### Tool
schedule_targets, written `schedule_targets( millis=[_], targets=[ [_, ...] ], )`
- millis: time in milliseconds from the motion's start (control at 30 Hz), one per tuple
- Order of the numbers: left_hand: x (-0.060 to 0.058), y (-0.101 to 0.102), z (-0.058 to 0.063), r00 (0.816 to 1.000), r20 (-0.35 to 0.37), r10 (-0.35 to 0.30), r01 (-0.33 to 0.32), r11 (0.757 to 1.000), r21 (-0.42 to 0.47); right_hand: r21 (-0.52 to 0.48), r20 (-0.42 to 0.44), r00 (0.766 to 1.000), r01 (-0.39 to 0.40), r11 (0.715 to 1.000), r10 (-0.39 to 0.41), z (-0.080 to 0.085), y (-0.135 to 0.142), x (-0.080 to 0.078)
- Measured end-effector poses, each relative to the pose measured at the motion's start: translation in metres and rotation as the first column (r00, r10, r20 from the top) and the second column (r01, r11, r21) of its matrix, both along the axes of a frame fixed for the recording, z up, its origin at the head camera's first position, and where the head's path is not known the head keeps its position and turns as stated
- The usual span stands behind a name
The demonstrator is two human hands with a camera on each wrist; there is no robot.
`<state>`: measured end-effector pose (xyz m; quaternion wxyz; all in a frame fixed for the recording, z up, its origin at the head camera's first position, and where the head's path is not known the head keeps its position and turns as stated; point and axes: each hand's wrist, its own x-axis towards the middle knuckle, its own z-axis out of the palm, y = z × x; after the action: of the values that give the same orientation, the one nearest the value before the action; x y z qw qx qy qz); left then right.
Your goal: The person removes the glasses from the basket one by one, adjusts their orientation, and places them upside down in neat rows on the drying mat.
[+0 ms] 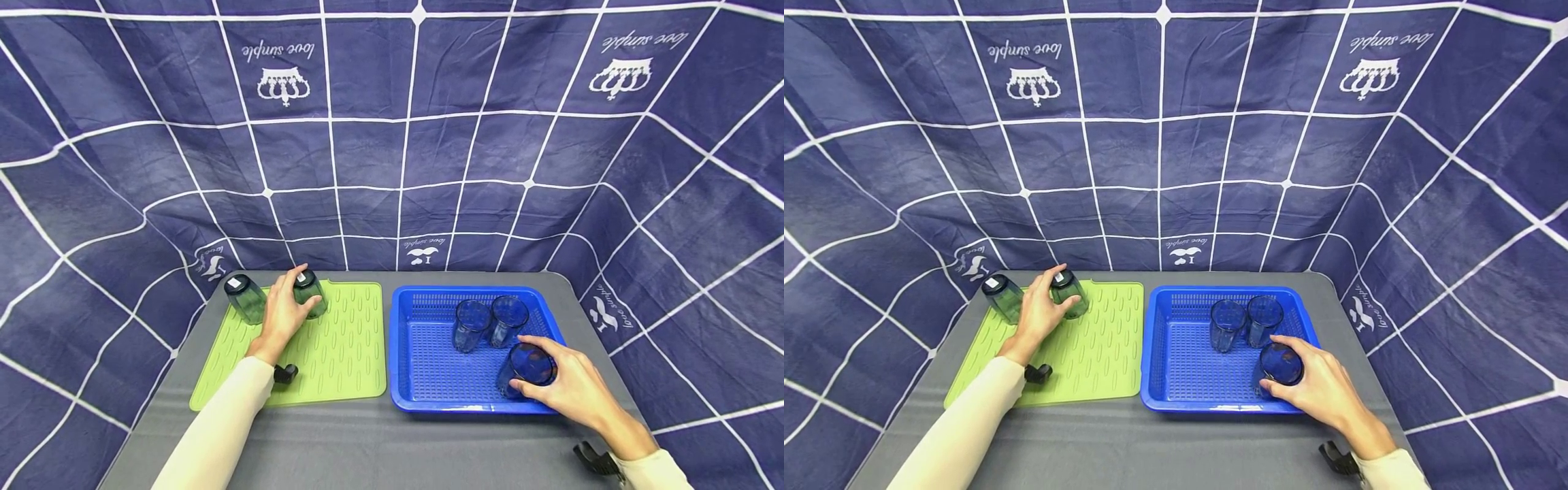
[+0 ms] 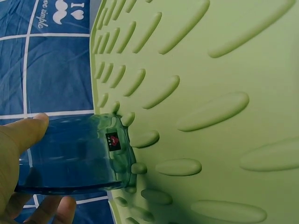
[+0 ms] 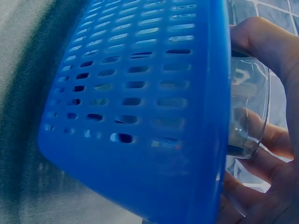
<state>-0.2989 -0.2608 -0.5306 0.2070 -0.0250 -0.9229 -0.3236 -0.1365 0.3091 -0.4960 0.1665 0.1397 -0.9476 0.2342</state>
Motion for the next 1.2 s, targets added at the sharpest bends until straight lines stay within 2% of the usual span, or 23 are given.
schedule_targets(
  millis=[267, 867, 1000, 1200],
  targets=[
    [0.0, 0.001, 0.001, 1.0, 0.008, 0.0, 0.0, 1.0, -0.01, -0.012, -0.065, 0.998, 0.008, 1.0, -0.009, 0.006, -0.005, -0.005],
    [0.001, 0.002, 0.006, 0.999, 0.035, 0.004, -0.003, 0.999, -0.037, -0.056, -0.099, 0.995, -0.013, 0.998, 0.008, 0.017, -0.014, -0.012],
    [0.002, 0.003, 0.007, 0.999, 0.031, 0.015, -0.014, 0.999, -0.033, -0.086, -0.091, 0.996, -0.012, 0.996, 0.004, 0.02, -0.016, -0.013],
    [0.007, 0.006, 0.012, 1.0, 0.009, 0.018, -0.017, 0.999, -0.028, -0.181, -0.048, 0.999, -0.025, 0.983, 0.017, 0.028, -0.021, -0.014]
  ],
)
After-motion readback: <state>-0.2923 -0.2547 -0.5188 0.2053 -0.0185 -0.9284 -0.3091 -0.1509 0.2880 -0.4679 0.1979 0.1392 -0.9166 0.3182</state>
